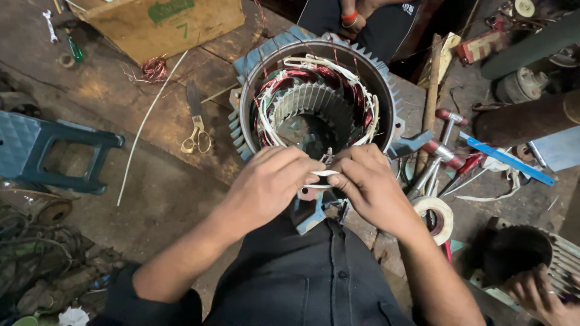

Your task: The person works on an electric motor stator, using pliers to cut and adjust copper windings, then wraps and secures sections with white tape. The person also uses scissors to trim tape and handles loose wires throughout the process.

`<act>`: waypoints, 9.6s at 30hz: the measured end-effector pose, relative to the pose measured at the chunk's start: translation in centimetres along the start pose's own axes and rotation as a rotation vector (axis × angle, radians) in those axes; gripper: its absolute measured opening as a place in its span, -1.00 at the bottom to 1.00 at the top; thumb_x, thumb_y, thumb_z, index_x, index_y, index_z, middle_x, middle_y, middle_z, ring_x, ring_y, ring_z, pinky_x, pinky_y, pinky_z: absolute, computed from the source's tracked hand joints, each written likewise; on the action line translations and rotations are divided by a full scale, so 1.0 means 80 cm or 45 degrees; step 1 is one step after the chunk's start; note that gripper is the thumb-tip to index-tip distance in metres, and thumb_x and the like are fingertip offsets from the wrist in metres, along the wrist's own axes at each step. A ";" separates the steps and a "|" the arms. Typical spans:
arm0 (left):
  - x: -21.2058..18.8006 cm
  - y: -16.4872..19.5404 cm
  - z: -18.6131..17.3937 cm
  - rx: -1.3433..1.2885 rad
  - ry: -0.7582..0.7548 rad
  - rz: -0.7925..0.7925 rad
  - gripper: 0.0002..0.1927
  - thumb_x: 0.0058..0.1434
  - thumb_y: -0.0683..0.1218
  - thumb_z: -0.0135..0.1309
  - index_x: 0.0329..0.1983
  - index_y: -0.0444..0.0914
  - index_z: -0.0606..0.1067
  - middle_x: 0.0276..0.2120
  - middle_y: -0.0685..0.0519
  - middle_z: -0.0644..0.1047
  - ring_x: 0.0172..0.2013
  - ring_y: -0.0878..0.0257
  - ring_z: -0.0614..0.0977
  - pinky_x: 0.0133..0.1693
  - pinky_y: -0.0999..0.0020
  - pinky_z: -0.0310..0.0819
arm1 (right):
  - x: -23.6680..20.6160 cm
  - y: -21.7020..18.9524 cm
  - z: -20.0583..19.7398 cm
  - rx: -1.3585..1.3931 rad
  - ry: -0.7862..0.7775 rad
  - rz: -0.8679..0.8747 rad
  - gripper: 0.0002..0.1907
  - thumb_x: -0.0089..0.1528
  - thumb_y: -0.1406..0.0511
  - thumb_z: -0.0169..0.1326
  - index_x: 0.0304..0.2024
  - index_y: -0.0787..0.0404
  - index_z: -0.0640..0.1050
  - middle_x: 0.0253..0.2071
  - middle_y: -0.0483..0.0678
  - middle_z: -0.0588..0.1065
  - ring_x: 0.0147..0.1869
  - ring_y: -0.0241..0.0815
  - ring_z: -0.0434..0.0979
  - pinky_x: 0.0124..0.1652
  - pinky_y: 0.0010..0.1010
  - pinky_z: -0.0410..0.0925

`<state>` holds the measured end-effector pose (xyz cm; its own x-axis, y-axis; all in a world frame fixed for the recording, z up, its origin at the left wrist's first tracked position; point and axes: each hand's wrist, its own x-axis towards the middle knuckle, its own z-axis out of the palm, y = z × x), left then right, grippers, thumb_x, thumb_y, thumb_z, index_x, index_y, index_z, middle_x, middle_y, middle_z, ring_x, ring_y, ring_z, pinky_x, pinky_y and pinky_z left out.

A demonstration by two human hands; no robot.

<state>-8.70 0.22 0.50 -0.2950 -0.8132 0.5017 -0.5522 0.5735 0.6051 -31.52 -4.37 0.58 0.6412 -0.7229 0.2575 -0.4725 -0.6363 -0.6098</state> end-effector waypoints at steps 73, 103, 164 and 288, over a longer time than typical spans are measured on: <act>0.049 -0.085 0.009 0.233 -0.514 0.450 -0.70 0.09 0.05 0.12 -0.13 -0.12 0.61 0.14 0.06 0.49 -0.03 0.15 0.54 -0.20 0.28 0.42 | 0.081 0.045 -0.073 -0.598 -0.752 0.255 -0.83 0.10 0.20 0.24 -0.28 0.03 0.72 -0.33 -0.22 0.62 -0.41 -0.13 0.62 -0.44 -0.30 0.43; 0.055 -0.066 0.043 0.311 -0.721 0.001 -0.37 0.15 0.12 0.22 0.11 -0.42 0.45 -0.49 -0.06 0.59 -0.46 0.05 0.64 -0.31 0.18 0.44 | 0.090 0.083 -0.068 -0.654 -0.634 -0.132 -0.56 0.11 0.17 0.27 0.07 -0.25 0.66 -0.34 -0.08 0.42 -0.38 -0.09 0.55 -0.44 -0.25 0.42; 0.030 -0.022 0.047 0.320 -0.172 -0.003 -0.25 0.22 0.19 0.10 0.34 -0.36 0.32 0.12 -0.20 0.56 0.23 -0.07 0.50 0.35 -0.07 0.08 | -0.082 0.128 -0.042 0.283 0.668 0.512 -0.83 0.47 0.33 0.06 0.01 0.26 0.62 -0.08 -0.06 0.58 -0.13 -0.40 0.49 -0.09 -0.54 0.33; 0.021 -0.095 -0.035 -0.268 -0.458 0.533 -0.75 0.14 -0.18 0.07 -0.10 -0.28 0.55 -0.05 -0.03 0.53 0.14 0.01 0.51 0.30 0.00 0.26 | -0.150 -0.112 0.211 0.860 0.836 1.060 -0.19 0.41 -0.17 -0.37 0.18 0.43 0.45 0.03 0.14 0.58 0.13 -0.06 0.52 0.18 -0.25 0.32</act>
<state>-2.84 -5.23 -1.53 -0.7206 -0.4747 0.5053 -0.1760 0.8302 0.5289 -24.78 14.58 -9.70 -0.2153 -0.9591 -0.1839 -0.0605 0.2011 -0.9777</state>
